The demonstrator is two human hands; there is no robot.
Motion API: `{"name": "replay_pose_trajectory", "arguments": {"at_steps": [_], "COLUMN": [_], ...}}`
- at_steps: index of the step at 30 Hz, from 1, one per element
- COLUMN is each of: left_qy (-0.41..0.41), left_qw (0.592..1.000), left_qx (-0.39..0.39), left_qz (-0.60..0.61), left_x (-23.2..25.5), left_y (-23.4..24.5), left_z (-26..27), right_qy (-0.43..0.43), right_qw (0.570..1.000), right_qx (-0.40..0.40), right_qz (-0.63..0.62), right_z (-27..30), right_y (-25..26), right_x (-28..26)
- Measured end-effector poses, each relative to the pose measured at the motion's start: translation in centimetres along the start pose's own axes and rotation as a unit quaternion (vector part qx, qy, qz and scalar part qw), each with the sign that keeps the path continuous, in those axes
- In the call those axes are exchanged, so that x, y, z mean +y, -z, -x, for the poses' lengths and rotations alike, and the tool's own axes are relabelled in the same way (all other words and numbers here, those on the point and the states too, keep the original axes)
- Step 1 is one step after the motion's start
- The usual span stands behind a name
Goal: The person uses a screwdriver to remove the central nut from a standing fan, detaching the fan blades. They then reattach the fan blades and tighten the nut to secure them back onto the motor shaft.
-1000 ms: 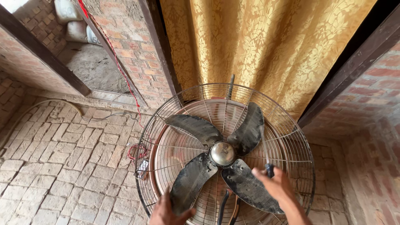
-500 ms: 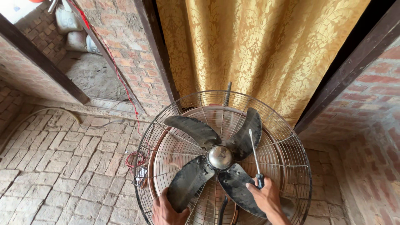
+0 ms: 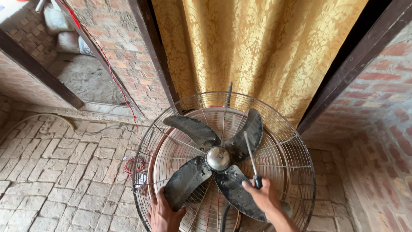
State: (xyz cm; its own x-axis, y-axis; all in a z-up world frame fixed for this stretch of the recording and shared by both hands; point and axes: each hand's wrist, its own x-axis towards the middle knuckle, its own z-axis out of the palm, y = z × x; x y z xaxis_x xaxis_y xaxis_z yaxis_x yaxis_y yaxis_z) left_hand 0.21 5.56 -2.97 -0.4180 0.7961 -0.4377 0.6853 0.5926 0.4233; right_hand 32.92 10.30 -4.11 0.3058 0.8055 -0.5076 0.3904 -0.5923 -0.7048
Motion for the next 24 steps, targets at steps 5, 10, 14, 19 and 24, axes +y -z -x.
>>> {"name": "replay_pose_trajectory", "arguments": {"at_steps": [5, 10, 14, 19, 24], "left_qy": [-0.025, -0.038, -0.028, -0.059, -0.096], "left_qw": [0.999, 0.999, 0.998, 0.998, 0.995], "left_qx": [-0.01, 0.005, 0.021, 0.012, -0.025], "left_qz": [0.026, 0.006, -0.051, -0.034, -0.029], "left_x": [-0.2, 0.1, 0.5, -1.2, -1.7], "left_y": [0.8, 1.0, 0.9, -0.6, 0.1], "left_z": [1.0, 1.4, 1.7, 0.4, 0.0], "right_qy": [0.0, -0.011, -0.005, 0.003, 0.017], "right_qw": [0.994, 0.99, 0.994, 0.999, 0.995], "right_qx": [0.064, 0.093, 0.071, 0.018, 0.013], "right_qz": [-0.09, -0.109, -0.086, 0.032, 0.095], "right_z": [-0.6, -3.3, -2.0, 0.5, 0.1], "right_y": [2.6, 4.7, 4.1, 3.7, 4.2], "right_x": [-0.5, 2.4, 2.4, 0.9, 0.9]}}
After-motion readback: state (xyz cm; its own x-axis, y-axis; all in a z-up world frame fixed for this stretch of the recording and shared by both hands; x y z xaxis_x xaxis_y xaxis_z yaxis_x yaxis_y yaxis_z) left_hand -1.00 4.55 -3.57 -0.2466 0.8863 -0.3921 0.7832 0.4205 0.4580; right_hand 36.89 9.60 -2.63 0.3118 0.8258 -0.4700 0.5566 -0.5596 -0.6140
